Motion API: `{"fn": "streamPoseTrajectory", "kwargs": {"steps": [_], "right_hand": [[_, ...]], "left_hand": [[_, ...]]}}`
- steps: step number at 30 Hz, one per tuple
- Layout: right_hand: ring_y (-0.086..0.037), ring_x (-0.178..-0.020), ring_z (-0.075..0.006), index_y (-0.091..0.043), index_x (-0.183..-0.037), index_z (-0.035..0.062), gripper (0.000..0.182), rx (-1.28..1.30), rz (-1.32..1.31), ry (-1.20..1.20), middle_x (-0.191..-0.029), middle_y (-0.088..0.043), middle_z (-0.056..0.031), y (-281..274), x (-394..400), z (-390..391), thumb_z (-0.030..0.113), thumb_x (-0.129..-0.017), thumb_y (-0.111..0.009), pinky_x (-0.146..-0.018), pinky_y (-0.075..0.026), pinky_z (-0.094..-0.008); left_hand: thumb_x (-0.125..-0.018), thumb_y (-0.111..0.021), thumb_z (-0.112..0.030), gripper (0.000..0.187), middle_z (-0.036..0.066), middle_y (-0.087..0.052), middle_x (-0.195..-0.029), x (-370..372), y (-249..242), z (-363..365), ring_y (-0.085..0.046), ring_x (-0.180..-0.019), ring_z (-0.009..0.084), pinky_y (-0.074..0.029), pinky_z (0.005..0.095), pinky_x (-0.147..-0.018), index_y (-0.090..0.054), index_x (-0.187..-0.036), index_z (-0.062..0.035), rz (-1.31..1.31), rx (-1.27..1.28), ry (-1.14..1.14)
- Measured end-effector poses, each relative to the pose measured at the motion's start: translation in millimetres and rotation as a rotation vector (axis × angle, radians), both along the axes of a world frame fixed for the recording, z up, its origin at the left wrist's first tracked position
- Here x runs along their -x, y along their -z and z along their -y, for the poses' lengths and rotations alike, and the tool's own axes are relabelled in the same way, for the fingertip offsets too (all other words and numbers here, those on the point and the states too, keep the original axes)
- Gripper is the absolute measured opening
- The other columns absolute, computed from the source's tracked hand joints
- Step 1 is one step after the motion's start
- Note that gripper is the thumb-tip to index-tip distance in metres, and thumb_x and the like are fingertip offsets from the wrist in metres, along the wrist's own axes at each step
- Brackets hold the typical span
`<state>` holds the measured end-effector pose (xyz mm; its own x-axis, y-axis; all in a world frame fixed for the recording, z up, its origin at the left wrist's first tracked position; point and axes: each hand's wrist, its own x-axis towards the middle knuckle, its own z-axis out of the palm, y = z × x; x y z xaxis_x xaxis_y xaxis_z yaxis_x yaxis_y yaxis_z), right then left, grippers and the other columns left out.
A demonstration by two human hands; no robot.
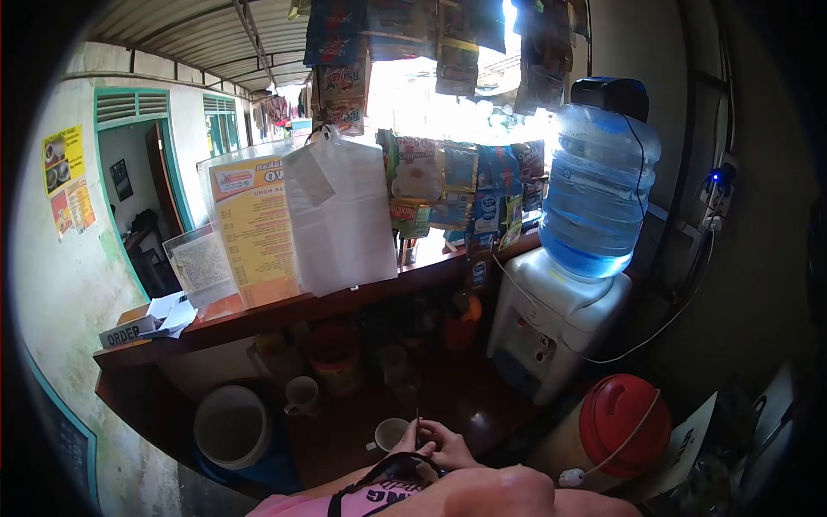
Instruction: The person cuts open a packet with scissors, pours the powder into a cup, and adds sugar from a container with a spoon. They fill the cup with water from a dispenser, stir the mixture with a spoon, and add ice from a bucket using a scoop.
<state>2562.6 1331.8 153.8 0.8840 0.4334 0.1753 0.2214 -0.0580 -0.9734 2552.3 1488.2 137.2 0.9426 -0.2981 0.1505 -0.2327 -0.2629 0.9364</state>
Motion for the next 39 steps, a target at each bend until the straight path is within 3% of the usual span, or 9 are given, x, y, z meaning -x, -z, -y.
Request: {"fn": "streamPoseTrajectory", "kwargs": {"steps": [3,11,14,18,21,27,30,33,39], "right_hand": [[-0.059,-0.109,-0.0205,-0.044,-0.132,0.0087,0.067,-0.007,0.004,0.014,-0.118,-0.06,-0.0139,9.9,-2.8,-0.1,0.01,-0.072,-0.073,-0.09,-0.048,-0.0315],[-0.063,-0.097,-0.0161,-0.05,-0.127,0.0078,0.06,0.005,0.033,0.054,-0.105,-0.065,-0.0098,-3.3,3.8,0.3,0.013,-0.071,-0.073,-0.084,-0.05,-0.0302],[-0.063,-0.097,-0.0163,-0.052,-0.124,0.0078,0.058,-0.017,-0.045,0.038,-0.104,-0.066,-0.0096,9.3,0.8,2.2,0.014,-0.071,-0.072,-0.084,-0.05,-0.0306],[-0.063,-0.099,-0.0178,-0.055,-0.121,0.0077,0.054,-0.003,-0.014,0.068,-0.105,-0.066,-0.0107,5.0,3.8,1.7,0.014,-0.071,-0.071,-0.086,-0.05,-0.0313],[-0.062,-0.1,-0.0185,-0.054,-0.122,0.0069,0.055,0.016,0.01,0.06,-0.107,-0.065,-0.0118,17.8,-1.5,3.1,0.015,-0.07,-0.072,-0.087,-0.049,-0.0314],[-0.063,-0.099,-0.0184,-0.049,-0.127,0.0057,0.066,-0.021,0.018,0.073,-0.107,-0.065,-0.0125,1.6,5.9,2.2,0.018,-0.068,-0.076,-0.086,-0.049,-0.0321],[-0.063,-0.098,-0.0175,-0.047,-0.127,0.0056,0.068,0.002,-0.006,0.128,-0.106,-0.065,-0.0116,0.0,8.5,4.2,0.018,-0.067,-0.077,-0.085,-0.05,-0.0323],[-0.063,-0.097,-0.0166,-0.049,-0.125,0.0053,0.066,-0.033,-0.025,0.146,-0.105,-0.065,-0.0106,6.3,7.4,4.4,0.018,-0.067,-0.077,-0.084,-0.05,-0.0316],[-0.063,-0.095,-0.0159,-0.055,-0.116,0.0044,0.055,-0.078,-0.116,0.151,-0.101,-0.066,-0.0089,16.8,5.8,4.3,0.019,-0.069,-0.079,-0.085,-0.05,-0.0302]], "left_hand": [[-0.086,-0.063,-0.034,0.071,0.016,-0.051,-0.113,-1.1,2.6,0.3,-0.052,-0.108,0.0247,-0.041,0.0364,-0.093,-0.023,-0.136,-0.0022,0.035,-0.029,-0.012],[-0.082,-0.067,-0.037,0.073,0.018,-0.051,-0.118,3.0,-3.6,-1.0,-0.053,-0.11,0.0263,-0.041,0.0352,-0.095,-0.028,-0.134,-0.0037,-0.105,-0.055,-0.03],[-0.081,-0.069,-0.038,0.078,0.019,-0.05,-0.122,-4.8,25.6,-4.0,-0.052,-0.112,0.0267,-0.04,0.0359,-0.096,-0.026,-0.136,-0.0029,-0.113,0.02,-0.024],[-0.079,-0.072,-0.035,0.083,0.019,-0.049,-0.123,-0.2,16.4,-3.3,-0.051,-0.114,0.0266,-0.041,0.0363,-0.097,-0.023,-0.139,-0.0022,-0.114,0.025,-0.053],[-0.076,-0.075,-0.03,0.083,0.014,-0.049,-0.124,5.5,8.5,-2.1,-0.049,-0.116,0.0228,-0.04,0.0347,-0.097,-0.026,-0.139,-0.0061,-0.236,0.201,-0.075],[-0.075,-0.077,-0.024,0.079,0.011,-0.049,-0.123,13.7,-18.3,-1.8,-0.05,-0.114,0.0209,-0.042,0.0351,-0.096,-0.031,-0.137,-0.0092,-0.132,0.026,-0.108],[-0.073,-0.079,-0.021,0.078,0.01,-0.049,-0.121,15.7,-21.2,-0.1,-0.05,-0.114,0.0209,-0.042,0.035,-0.096,-0.033,-0.136,-0.0103,-0.219,0.246,-0.069],[-0.073,-0.079,-0.02,0.078,0.01,-0.049,-0.121,18.7,-28.1,1.4,-0.05,-0.114,0.0212,-0.042,0.0349,-0.096,-0.033,-0.136,-0.0097,-0.205,0.298,-0.041],[-0.073,-0.079,-0.02,0.078,0.011,-0.049,-0.121,12.0,1.3,-1.7,-0.051,-0.113,0.0213,-0.043,0.0358,-0.095,-0.033,-0.136,-0.0082,-0.103,0.162,-0.083]]}}
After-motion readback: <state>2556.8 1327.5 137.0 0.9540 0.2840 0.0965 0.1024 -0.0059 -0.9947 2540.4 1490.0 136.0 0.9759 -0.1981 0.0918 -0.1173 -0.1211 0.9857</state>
